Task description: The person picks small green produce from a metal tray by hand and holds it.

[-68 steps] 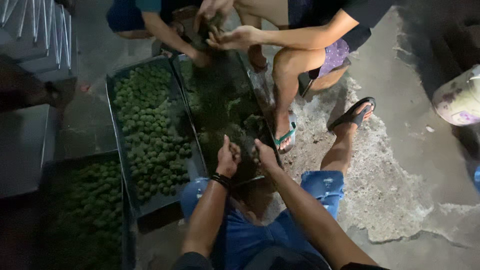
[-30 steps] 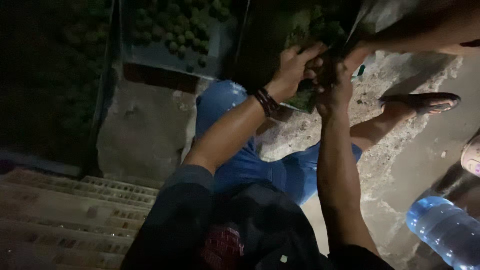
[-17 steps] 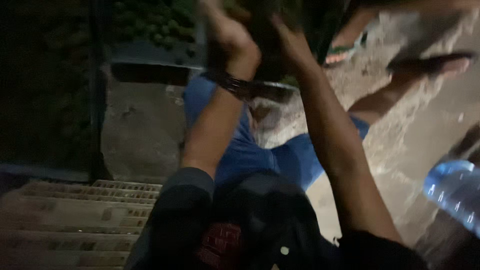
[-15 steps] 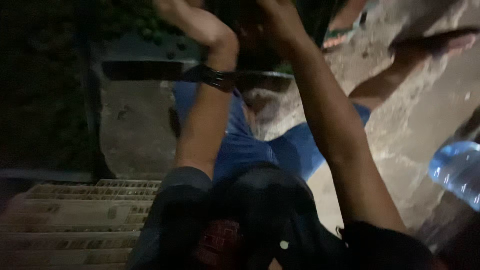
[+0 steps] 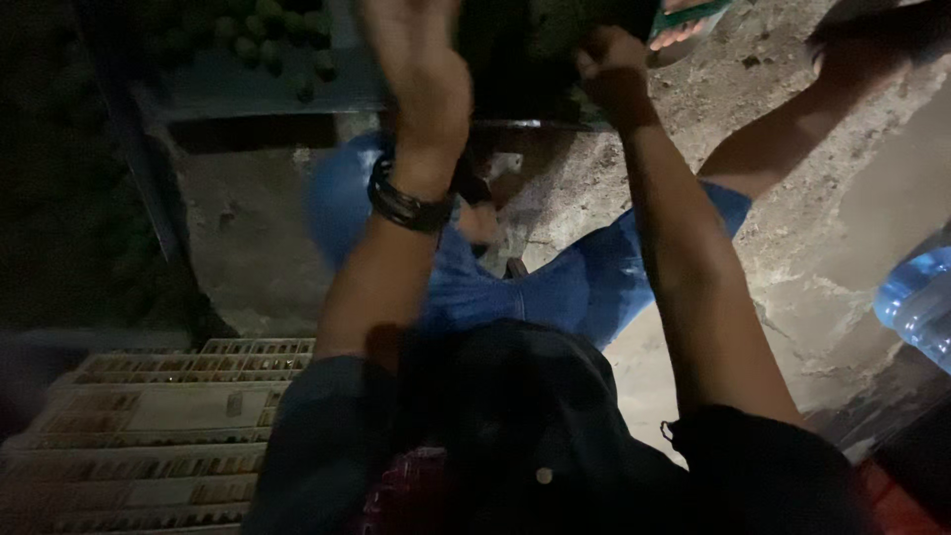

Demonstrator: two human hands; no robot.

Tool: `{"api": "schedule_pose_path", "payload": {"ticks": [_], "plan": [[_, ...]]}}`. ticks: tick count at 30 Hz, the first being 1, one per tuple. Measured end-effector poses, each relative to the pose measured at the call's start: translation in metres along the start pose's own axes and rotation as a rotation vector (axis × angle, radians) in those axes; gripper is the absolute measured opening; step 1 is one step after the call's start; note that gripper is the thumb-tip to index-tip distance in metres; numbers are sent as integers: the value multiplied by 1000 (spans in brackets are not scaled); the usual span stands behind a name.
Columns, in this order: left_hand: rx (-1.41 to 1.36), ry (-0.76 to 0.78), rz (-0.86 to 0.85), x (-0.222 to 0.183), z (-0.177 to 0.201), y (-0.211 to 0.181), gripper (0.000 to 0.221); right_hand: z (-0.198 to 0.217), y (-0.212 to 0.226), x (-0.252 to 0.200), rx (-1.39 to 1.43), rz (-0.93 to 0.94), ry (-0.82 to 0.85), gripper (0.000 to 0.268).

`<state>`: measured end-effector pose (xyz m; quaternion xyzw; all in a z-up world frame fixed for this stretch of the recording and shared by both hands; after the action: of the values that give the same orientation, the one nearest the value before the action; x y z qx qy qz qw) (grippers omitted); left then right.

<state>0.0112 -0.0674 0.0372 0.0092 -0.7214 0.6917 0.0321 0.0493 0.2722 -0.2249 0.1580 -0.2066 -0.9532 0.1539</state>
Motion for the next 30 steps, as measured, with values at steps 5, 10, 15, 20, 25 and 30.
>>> {"api": "schedule_pose_path", "payload": {"ticks": [5, 10, 15, 20, 25, 30], "plan": [[494, 457, 148, -2, -26, -33, 33, -54, 6, 41, -9, -125, 248, 33], [607, 637, 248, -7, -25, -43, 29, -79, 48, 74, -334, 54, 174, 18], [464, 571, 254, 1, -23, -48, 34, -79, 66, 62, -289, -43, 190, 20], [363, 551, 253, 6, -19, -60, 37, -59, 72, 45, -266, -105, 237, 23], [397, 590, 289, 1, -15, -64, 39, -21, 29, -2, -101, -283, -69, 20], [406, 565, 330, 8, -18, -67, 46, -24, -16, -5, -23, -212, -119, 9]]}}
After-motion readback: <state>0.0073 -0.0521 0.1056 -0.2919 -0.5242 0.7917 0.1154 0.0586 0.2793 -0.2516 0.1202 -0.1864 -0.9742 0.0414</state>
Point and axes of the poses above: each hand's wrist, its own x-axis towards the middle knuckle, its own z-axis out of the back of the hand, y = z × x, the point moved 2 cm from there along x, towards the middle knuckle, and after that the axes turned 15 degrees about y, right-handed, at the moved point
